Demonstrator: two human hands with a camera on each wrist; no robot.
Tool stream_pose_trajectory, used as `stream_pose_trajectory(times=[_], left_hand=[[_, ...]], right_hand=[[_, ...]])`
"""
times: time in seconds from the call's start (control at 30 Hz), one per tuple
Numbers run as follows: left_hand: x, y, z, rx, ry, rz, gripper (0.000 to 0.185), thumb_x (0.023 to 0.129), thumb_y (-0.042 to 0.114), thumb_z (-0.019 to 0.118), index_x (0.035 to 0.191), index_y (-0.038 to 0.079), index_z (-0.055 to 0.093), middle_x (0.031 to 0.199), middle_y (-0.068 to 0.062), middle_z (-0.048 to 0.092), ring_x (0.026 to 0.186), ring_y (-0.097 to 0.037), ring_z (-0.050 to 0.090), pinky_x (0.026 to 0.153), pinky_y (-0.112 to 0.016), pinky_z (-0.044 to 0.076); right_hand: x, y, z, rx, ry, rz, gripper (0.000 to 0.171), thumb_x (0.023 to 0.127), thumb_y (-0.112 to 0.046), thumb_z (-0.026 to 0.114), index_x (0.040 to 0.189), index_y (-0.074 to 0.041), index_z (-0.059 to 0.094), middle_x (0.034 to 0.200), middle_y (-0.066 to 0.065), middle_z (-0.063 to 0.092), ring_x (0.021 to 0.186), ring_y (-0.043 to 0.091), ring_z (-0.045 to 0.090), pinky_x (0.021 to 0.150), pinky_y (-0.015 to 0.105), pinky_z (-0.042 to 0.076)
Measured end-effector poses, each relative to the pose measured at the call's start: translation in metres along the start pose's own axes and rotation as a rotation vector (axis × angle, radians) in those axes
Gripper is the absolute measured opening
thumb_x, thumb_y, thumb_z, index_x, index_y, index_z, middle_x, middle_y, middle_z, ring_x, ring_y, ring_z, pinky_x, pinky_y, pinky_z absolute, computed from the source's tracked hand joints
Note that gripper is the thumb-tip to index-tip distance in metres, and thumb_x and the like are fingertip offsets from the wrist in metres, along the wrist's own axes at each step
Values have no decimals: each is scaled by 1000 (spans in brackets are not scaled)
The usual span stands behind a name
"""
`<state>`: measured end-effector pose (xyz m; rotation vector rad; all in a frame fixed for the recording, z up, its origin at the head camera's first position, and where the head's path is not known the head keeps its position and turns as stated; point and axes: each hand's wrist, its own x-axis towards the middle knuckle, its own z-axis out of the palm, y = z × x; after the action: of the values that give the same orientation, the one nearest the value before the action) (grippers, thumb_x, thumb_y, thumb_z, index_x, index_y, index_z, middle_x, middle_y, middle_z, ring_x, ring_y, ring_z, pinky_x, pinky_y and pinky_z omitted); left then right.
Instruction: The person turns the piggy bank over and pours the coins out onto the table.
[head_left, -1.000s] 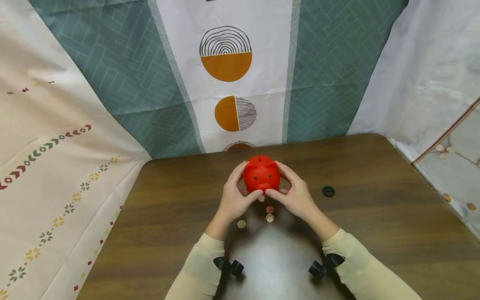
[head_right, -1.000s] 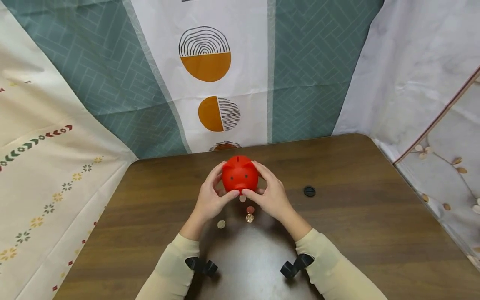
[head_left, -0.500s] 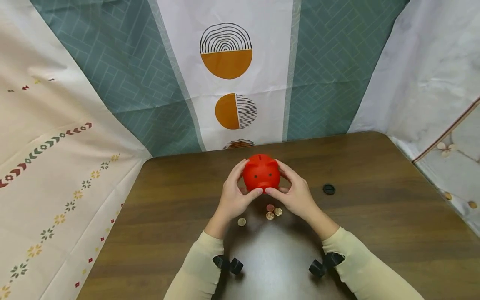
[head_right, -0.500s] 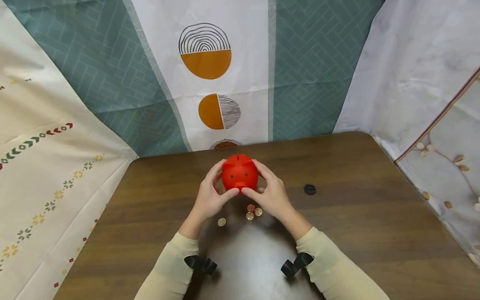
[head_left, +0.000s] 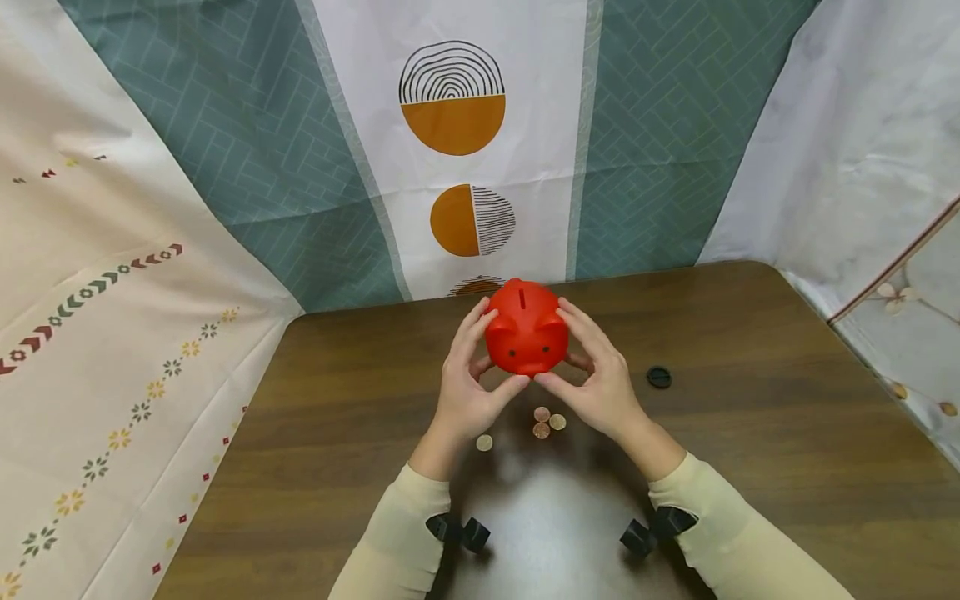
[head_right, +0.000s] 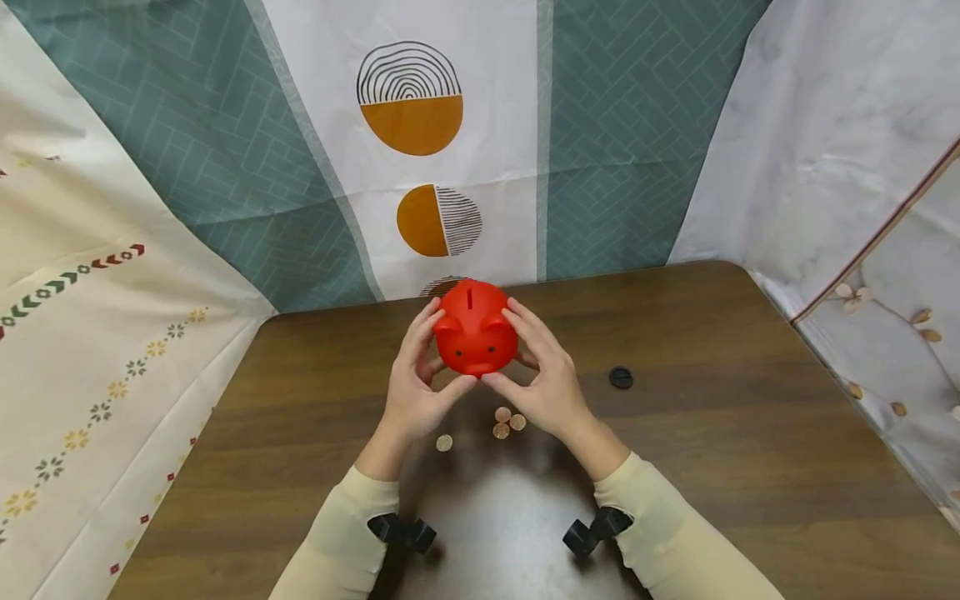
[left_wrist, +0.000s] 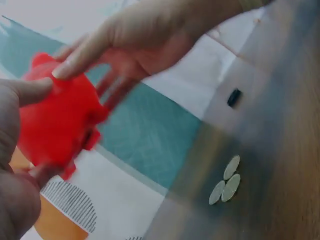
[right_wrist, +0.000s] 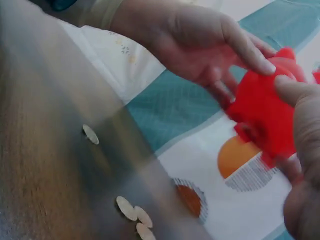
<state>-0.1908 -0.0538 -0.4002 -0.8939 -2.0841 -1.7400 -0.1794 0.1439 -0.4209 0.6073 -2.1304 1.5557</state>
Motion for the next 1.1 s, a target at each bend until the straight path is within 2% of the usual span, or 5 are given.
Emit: stream_pose_trajectory(times=[0.43,0.53,0.7,0.93,1.1], left_hand=[[0,5,-3,-10,-65,-240,76,80,2,76,145,-2,35,148,-18,35,125,-35,47,80,-45,55],[-1,2,-3,22,-56,-181,76,79,2,76,144,-2,37,147,-20,36,125,-37,47,77,-43,56],[5,-5,-3,35,17,40,80,72,-4,80,142,2,42,153,-12,31,131,-31,43,80,-44,55],[2,-25,-1,56,-33,-143,79,78,10,80,146,10,40,152,-10,33,129,-29,46,75,-41,57],[0,-11,-2,42,-37,-181,77,79,8,79,146,6,39,152,-14,33,128,-30,46,78,-41,56]], right_hand=[[-1,15,4,82,-97,265,77,79,-24,80,146,-25,41,139,5,51,124,31,50,78,35,56],[-2,13,5,55,-87,241,77,79,-25,80,146,-23,41,140,5,50,123,31,51,76,34,56],[5,-2,2,24,17,-3,80,75,-8,82,145,-14,43,149,4,41,126,27,50,77,38,56],[4,-9,1,55,-48,160,75,79,-11,80,145,-14,44,140,5,50,119,29,53,78,38,56],[2,-9,3,69,-55,196,74,79,-13,80,145,-15,44,142,3,48,120,26,52,79,39,55]])
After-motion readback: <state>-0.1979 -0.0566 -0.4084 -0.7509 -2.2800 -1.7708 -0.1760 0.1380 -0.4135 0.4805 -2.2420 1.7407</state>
